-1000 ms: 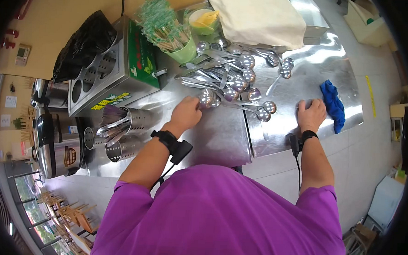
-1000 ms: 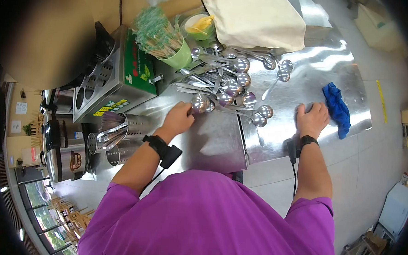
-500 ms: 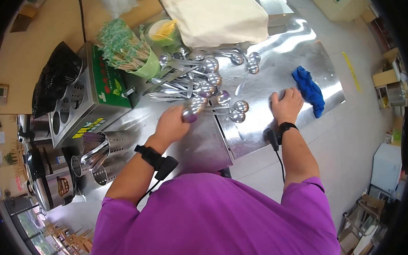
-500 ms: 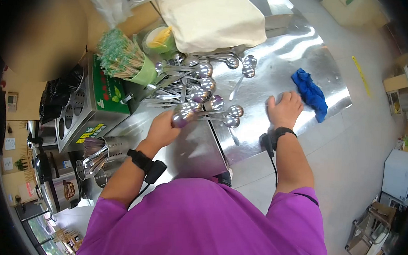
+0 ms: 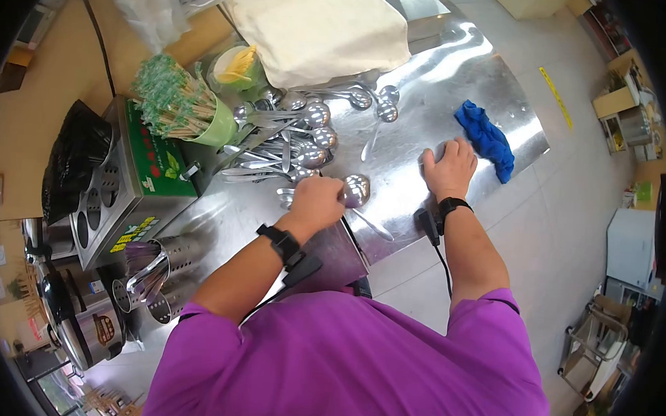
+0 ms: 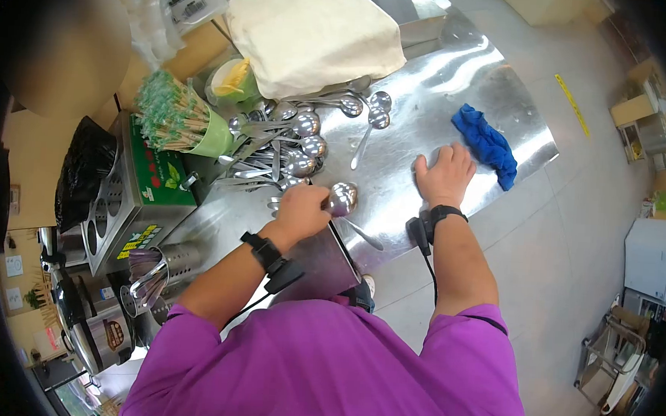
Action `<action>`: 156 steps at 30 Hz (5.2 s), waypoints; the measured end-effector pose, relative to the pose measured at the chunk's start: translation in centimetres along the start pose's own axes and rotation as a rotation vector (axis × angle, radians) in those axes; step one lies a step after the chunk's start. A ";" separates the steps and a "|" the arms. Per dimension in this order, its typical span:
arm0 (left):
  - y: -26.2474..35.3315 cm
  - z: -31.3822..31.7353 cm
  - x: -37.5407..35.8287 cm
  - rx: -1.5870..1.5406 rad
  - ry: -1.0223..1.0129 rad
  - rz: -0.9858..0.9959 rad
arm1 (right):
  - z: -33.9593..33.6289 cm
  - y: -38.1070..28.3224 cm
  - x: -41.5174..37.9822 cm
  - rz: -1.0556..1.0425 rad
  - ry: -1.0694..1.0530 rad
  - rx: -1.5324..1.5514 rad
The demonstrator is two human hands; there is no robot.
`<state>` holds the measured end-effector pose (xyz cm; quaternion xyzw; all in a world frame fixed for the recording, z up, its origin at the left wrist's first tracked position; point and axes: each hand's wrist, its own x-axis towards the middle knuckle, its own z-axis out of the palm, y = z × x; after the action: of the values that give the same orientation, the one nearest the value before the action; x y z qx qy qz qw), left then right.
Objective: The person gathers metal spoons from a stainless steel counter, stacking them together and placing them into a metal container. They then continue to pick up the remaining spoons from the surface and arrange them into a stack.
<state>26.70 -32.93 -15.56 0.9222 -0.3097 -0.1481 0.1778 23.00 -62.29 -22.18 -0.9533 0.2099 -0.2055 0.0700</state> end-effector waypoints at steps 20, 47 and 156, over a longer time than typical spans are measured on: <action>-3.1 1.9 -1.4 -0.417 0.247 -0.415 | 0.0 0.0 0.0 -0.005 0.006 -0.019; -13.3 -2.6 -17.2 -1.238 0.449 -0.988 | 0.0 -0.1 0.2 0.009 -0.107 -0.099; 2.3 -3.9 -18.5 -2.010 0.400 -0.677 | -0.1 -0.1 0.3 -0.010 -0.045 -0.073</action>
<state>12.87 -22.13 -8.08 0.3991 0.2596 -0.2225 0.8508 23.25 -62.37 -21.93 -0.9606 0.2110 -0.1766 0.0387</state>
